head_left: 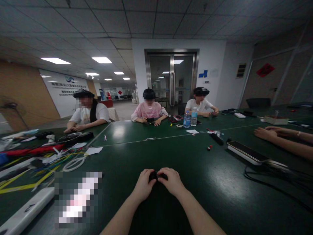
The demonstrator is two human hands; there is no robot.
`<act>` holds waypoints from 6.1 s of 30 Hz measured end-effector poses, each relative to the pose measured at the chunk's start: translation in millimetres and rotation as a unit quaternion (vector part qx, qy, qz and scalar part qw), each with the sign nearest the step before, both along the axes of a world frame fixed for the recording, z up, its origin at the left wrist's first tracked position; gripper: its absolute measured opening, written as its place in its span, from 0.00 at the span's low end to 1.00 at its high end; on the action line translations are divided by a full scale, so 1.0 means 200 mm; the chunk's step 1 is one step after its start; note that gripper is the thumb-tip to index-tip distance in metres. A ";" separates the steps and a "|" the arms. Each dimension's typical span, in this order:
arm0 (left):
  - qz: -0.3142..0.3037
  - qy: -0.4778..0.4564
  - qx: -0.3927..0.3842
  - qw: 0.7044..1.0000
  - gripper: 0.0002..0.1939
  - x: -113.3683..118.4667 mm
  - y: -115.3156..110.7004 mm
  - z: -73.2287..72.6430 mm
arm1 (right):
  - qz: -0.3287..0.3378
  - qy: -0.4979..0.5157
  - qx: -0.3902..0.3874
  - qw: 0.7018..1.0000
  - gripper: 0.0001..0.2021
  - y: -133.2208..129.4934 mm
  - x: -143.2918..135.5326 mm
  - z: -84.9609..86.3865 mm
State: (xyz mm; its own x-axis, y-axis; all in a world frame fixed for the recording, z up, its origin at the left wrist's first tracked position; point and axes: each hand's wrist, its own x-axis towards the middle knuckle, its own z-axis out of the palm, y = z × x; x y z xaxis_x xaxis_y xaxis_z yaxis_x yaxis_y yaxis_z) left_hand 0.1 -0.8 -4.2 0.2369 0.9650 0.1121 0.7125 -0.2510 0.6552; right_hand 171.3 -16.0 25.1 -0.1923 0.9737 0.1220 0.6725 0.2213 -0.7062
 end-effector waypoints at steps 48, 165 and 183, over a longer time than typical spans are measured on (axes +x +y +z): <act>0.005 0.026 0.011 1.000 0.22 -0.01 0.01 -0.03 | 0.004 -0.014 -0.007 1.000 0.11 -0.01 0.01 0.00; 0.005 0.022 0.014 1.000 0.21 0.01 0.00 -0.01 | -0.011 -0.032 -0.016 0.999 0.14 0.01 0.00 -0.02; 0.006 0.039 0.028 0.999 0.25 0.02 0.00 0.01 | -0.029 -0.041 0.016 0.999 0.12 0.01 -0.01 -0.03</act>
State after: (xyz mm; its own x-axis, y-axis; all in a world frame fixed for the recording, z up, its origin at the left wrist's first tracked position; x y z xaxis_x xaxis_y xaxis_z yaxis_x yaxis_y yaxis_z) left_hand 3.1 -1.7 -2.8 0.2359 0.9605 0.1479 0.7633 -0.2773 0.5834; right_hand 168.3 -15.0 19.8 -0.1464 0.9792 0.1401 0.7397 0.2024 -0.6418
